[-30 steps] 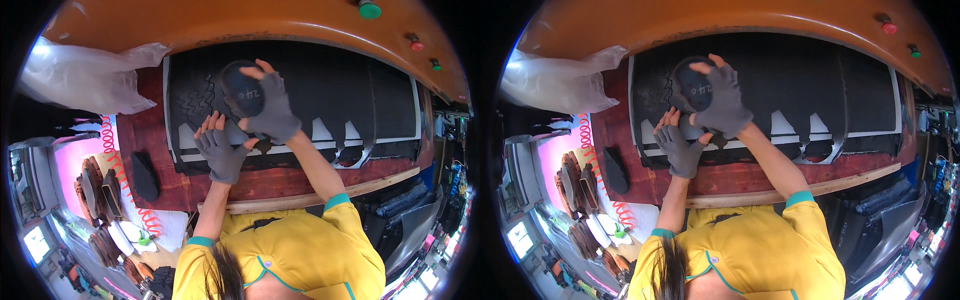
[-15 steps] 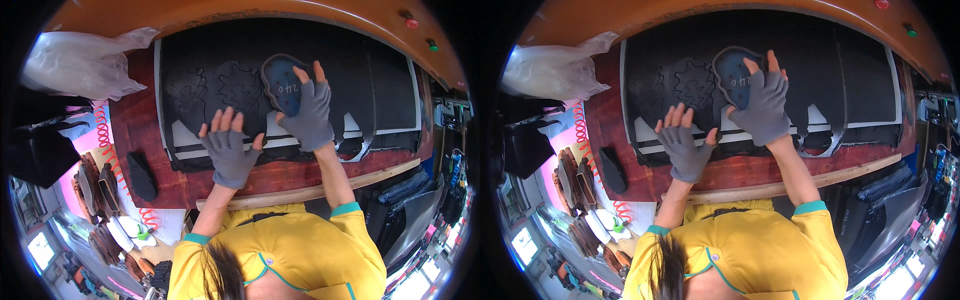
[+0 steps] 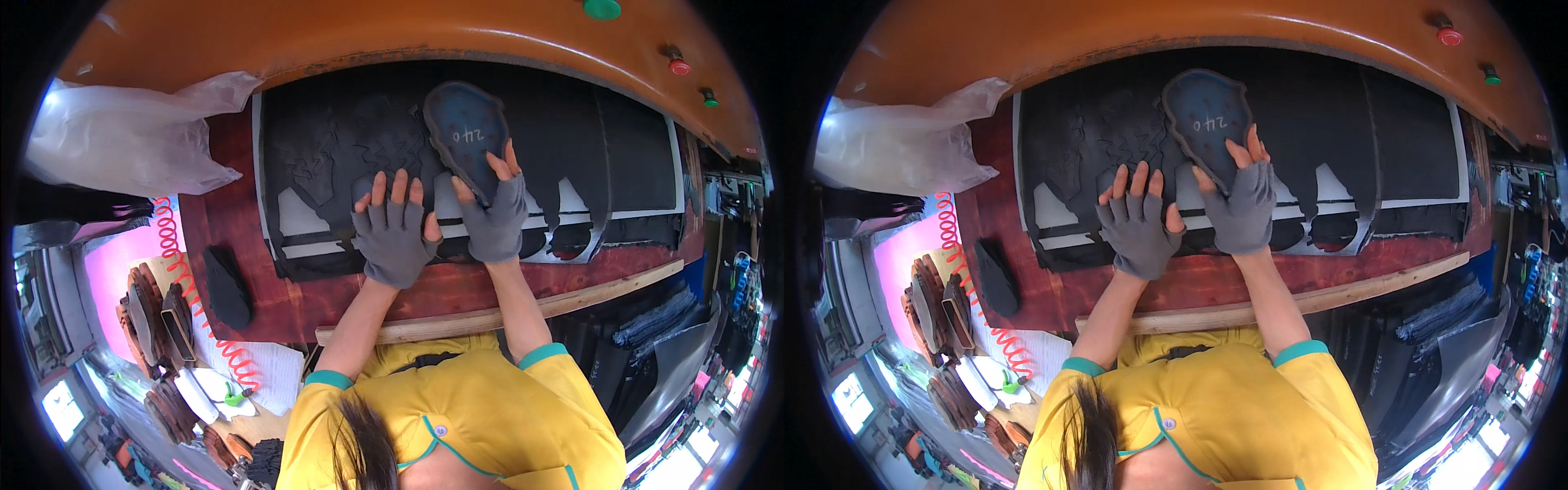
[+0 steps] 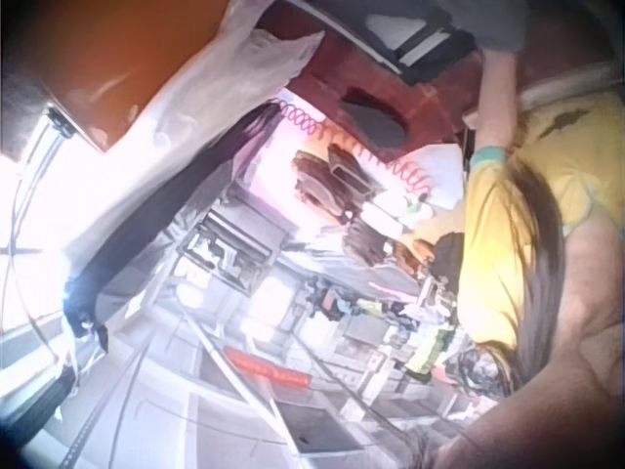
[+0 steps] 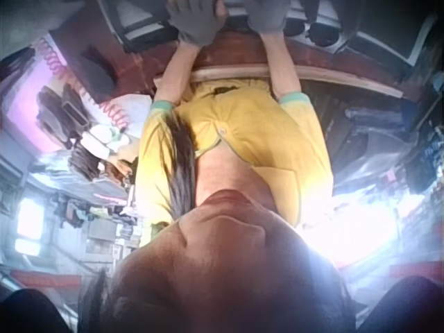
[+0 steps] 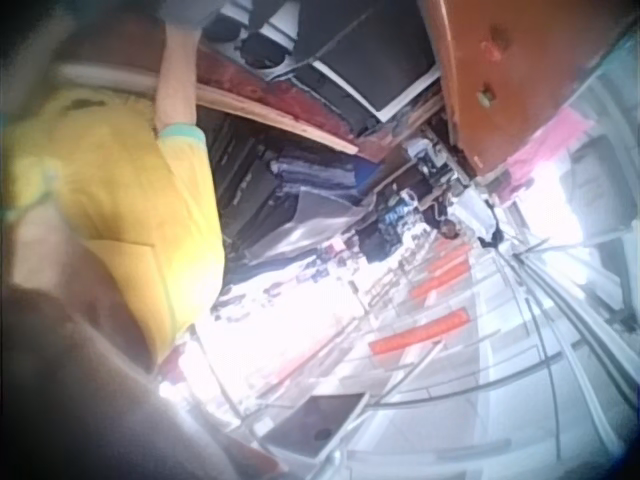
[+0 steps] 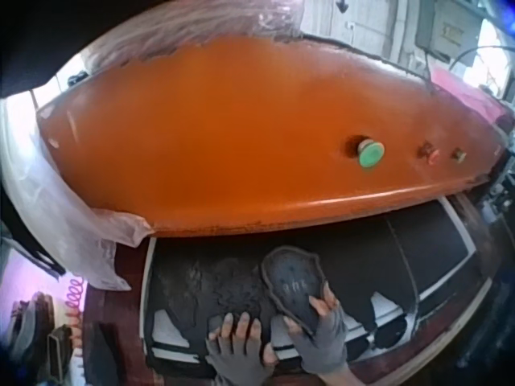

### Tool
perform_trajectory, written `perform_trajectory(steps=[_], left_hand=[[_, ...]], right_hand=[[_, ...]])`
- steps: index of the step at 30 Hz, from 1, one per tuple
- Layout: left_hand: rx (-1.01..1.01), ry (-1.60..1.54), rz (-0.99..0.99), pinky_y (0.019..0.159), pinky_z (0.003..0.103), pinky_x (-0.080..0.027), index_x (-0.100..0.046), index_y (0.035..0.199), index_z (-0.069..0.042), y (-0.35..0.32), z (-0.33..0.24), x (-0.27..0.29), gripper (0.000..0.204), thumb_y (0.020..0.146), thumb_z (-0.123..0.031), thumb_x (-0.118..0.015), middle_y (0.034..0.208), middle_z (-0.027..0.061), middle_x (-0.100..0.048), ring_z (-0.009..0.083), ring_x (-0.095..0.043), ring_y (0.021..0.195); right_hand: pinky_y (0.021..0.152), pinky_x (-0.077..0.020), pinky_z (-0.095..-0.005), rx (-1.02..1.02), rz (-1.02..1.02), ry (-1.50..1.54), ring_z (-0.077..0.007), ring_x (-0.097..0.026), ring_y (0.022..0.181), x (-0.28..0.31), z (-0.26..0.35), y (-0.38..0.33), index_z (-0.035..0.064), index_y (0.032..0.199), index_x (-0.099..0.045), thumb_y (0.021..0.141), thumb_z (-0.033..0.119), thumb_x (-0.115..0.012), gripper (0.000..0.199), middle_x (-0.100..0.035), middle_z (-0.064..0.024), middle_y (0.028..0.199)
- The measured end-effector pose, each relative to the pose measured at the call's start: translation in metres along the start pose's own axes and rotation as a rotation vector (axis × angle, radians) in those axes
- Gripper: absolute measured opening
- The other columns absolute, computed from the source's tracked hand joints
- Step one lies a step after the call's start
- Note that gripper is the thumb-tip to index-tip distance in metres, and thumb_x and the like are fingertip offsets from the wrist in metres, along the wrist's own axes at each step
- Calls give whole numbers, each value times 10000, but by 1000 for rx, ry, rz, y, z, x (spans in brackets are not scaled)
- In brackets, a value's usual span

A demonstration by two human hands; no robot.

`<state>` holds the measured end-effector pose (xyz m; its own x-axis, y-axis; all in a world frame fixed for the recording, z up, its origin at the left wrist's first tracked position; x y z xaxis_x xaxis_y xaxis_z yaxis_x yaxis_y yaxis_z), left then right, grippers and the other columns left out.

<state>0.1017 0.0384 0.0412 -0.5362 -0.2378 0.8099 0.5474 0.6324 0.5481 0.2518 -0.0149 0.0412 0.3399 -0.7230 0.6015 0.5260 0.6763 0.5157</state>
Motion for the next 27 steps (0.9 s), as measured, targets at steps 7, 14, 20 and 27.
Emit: perform_trajectory(steps=[7, 14, 20, 27], left_hand=[[3, 20, -23, 1040, 517, -330, -588, 1254, -62, 58, 17, -19, 406, 887, -235, -604, 1369, 131, -542, 347, -480, 1296], [63, -119, 49, 1033, 520, -352, -563, 1222, -44, 35, -8, 7, 414, 866, -228, -668, 1332, 185, -537, 386, -498, 1243], [9, -149, 136, 900, 506, -438, -583, 1180, -45, 14, -21, -33, 374, 863, -221, -671, 1176, 186, -583, 386, -562, 999], [11, -87, 149, 743, 470, -470, -625, 1009, -65, 27, -6, -57, 221, 845, -212, -635, 858, 132, -582, 339, -563, 788]], right_hand=[[1045, -381, -516, 38, -159, 61, -447, -491, 1238, -21, -5, 60, -2, 1373, -419, 704, 204, -848, 820, -446, -312, 1403], [1095, -237, -632, 300, -525, -109, -486, -305, 1364, 57, 26, 148, -28, 1495, -231, 753, 483, -798, 1064, -283, -308, 1488], [1150, -162, -552, 491, -533, -187, -474, -228, 1407, 68, 32, 203, -71, 1510, -185, 854, 520, -705, 1025, -242, -321, 1507], [1063, -335, -530, 205, -5, -21, -425, -470, 1237, 30, -28, 80, 1, 1424, -382, 799, 397, -780, 840, -432, -256, 1389]])
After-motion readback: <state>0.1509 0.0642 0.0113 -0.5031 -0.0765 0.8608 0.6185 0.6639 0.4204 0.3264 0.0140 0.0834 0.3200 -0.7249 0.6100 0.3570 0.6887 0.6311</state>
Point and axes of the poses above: each hand's wrist, its own y-axis towards the middle knuckle, its own x-axis out of the back of the hand, z = x × y, the point moved 9 cm from there along y, towards the middle knuckle
